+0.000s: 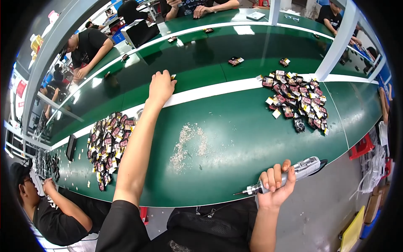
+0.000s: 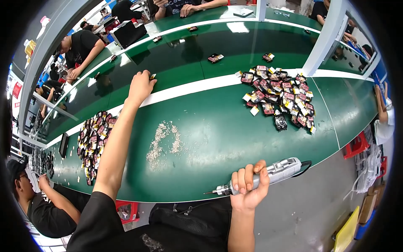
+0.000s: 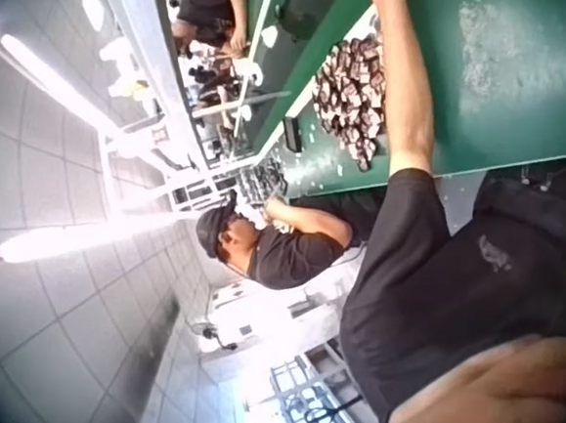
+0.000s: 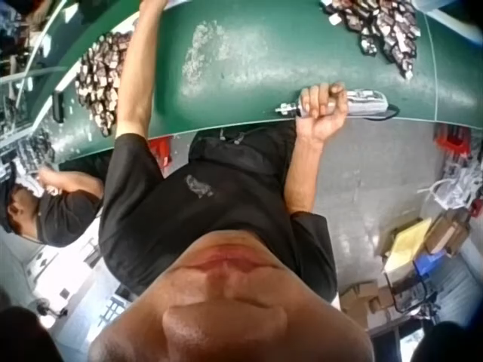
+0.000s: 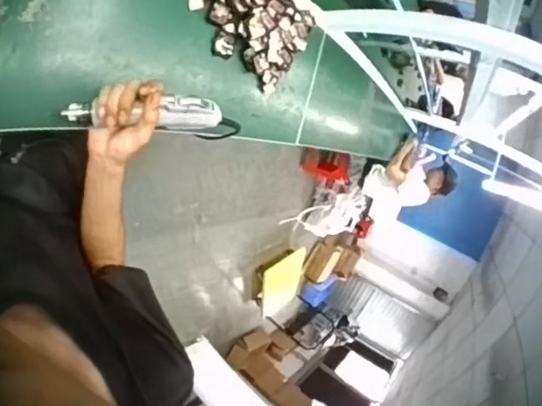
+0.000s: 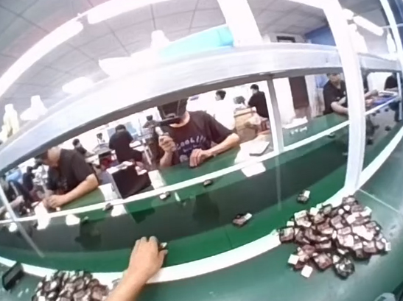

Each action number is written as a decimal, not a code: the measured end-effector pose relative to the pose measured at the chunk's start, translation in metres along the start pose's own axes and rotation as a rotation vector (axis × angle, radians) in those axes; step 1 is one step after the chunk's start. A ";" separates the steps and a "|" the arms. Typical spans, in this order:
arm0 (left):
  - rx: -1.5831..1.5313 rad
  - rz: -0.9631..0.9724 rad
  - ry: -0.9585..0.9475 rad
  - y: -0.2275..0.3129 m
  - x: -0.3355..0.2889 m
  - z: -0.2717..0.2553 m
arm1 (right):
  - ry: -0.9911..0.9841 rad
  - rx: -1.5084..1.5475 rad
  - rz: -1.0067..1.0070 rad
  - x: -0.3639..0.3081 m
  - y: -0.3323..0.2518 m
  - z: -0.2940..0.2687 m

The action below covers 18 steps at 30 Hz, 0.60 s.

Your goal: Manually assemble electronic components and secure them using an electric screwdriver.

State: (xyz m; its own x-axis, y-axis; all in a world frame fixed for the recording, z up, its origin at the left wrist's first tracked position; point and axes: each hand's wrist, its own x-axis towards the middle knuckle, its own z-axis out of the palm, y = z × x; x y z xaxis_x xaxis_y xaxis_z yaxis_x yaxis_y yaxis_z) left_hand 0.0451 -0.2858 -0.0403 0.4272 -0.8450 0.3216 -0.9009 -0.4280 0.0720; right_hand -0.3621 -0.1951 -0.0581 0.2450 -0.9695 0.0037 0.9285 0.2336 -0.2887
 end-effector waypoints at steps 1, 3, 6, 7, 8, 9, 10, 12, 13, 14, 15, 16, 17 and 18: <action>-0.055 0.032 0.002 -0.006 0.003 -0.001 | 0.007 -0.009 0.004 0.000 -0.001 0.001; -0.265 0.093 0.001 0.006 -0.003 -0.005 | 0.009 -0.007 0.006 -0.004 -0.005 -0.001; -0.432 0.407 -0.008 0.056 -0.048 -0.025 | 0.000 0.001 0.012 -0.010 -0.008 -0.004; -0.525 0.489 -0.037 0.080 -0.071 -0.033 | -0.022 0.011 0.027 -0.012 -0.009 -0.008; -0.633 0.568 -0.074 0.104 -0.097 -0.042 | -0.027 0.009 0.028 -0.014 -0.011 -0.010; -0.647 0.676 -0.139 0.121 -0.120 -0.051 | -0.030 0.008 0.036 -0.017 -0.012 -0.013; -0.664 0.782 -0.196 0.135 -0.140 -0.060 | -0.037 0.006 0.049 -0.019 -0.013 -0.014; -0.692 0.928 -0.252 0.153 -0.178 -0.068 | -0.054 -0.006 0.087 -0.025 -0.014 -0.011; -0.656 1.019 -0.232 0.157 -0.190 -0.066 | -0.078 -0.022 0.100 -0.028 -0.015 -0.011; -0.679 1.038 -0.228 0.162 -0.198 -0.066 | -0.098 -0.038 0.112 -0.032 -0.015 -0.011; -0.731 0.988 -0.295 0.164 -0.202 -0.068 | -0.113 -0.049 0.117 -0.035 -0.015 -0.010; -0.778 0.935 -0.361 0.166 -0.206 -0.069 | -0.128 -0.058 0.125 -0.039 -0.015 -0.009; -0.793 0.935 -0.382 0.168 -0.206 -0.069 | -0.105 -0.063 0.122 -0.042 -0.014 -0.010; -0.829 0.912 -0.396 0.168 -0.205 -0.069 | -0.133 -0.086 0.140 -0.045 -0.013 -0.011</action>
State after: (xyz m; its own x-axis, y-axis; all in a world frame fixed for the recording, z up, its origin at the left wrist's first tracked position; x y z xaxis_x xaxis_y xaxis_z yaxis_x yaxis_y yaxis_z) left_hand -0.1997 -0.1623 -0.0295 -0.4975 -0.8229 0.2744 -0.5954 0.5539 0.5820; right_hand -0.3888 -0.1553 -0.0651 0.4097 -0.9085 0.0821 0.8571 0.3526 -0.3756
